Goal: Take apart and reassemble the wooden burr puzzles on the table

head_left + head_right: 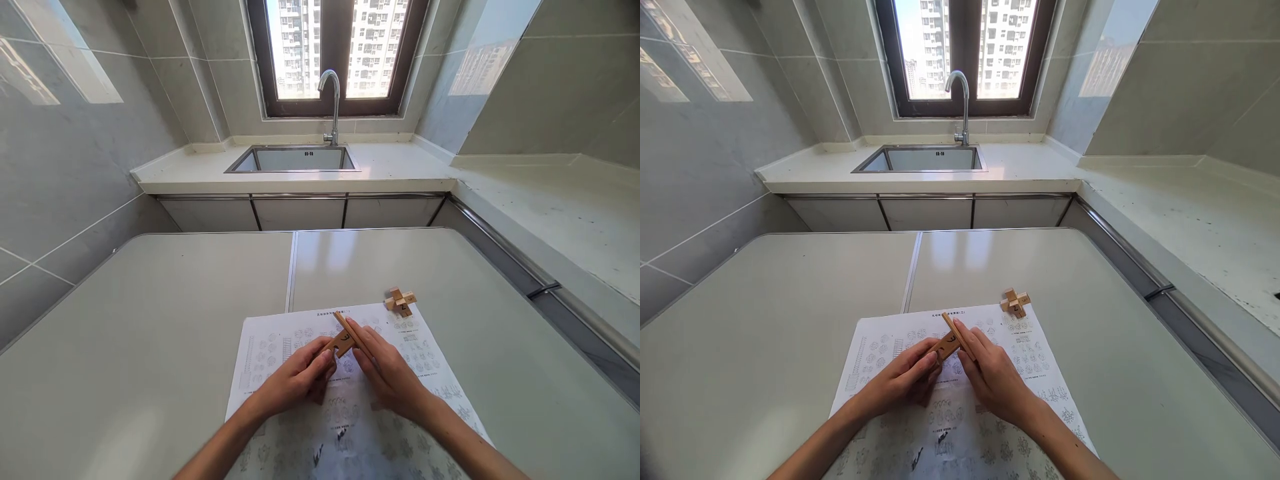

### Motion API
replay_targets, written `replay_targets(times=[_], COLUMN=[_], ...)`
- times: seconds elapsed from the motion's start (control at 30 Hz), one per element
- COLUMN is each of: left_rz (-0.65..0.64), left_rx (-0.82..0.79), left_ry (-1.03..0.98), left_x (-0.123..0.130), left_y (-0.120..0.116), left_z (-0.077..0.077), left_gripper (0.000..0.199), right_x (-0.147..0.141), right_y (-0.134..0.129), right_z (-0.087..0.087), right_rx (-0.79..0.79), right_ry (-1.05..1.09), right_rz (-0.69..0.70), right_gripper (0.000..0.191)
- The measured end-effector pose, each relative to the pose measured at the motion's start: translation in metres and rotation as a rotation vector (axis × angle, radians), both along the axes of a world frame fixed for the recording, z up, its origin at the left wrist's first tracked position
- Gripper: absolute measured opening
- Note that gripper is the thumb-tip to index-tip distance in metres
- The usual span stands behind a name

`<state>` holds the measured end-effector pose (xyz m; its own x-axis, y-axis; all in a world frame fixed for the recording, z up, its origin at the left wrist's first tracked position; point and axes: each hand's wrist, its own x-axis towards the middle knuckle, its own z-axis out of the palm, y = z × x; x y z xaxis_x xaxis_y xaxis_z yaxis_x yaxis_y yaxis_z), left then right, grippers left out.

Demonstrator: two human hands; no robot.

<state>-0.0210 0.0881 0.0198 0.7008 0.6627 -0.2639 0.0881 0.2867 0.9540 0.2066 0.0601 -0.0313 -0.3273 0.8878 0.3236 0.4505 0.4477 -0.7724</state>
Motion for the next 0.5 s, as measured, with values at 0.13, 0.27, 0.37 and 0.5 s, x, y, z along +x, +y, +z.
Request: replay_targets(times=[0.13,0.27,0.37,0.5], left_rz=[0.043,0.102,0.112,0.221], left_rx=[-0.086,-0.125,-0.093,0.160], left_ry=[-0.022,-0.030,-0.016,0.116], left_x=[0.0005,0.0023,0.0023,-0.0025], left_y=[-0.0009,-0.0035,-0.0032,0.0037], left_z=[-0.0016,-0.0036,-0.0036,-0.0021], left_gripper=[0.042,0.048,0.050,0.046], right_x=[-0.0003,-0.0007,-0.0005,0.0001], right_y=[-0.0002,0.0001,0.0012,0.0026], right_z=[-0.0005,0.0002,0.0008,0.0031], right_rx=[-0.002,-0.018,-0.031,-0.049], right_ry=[0.004,0.012,0.027,0.027], right_rz=[0.007,0.020,0.004,-0.044], right_gripper=[0.057,0.056,0.054,0.052])
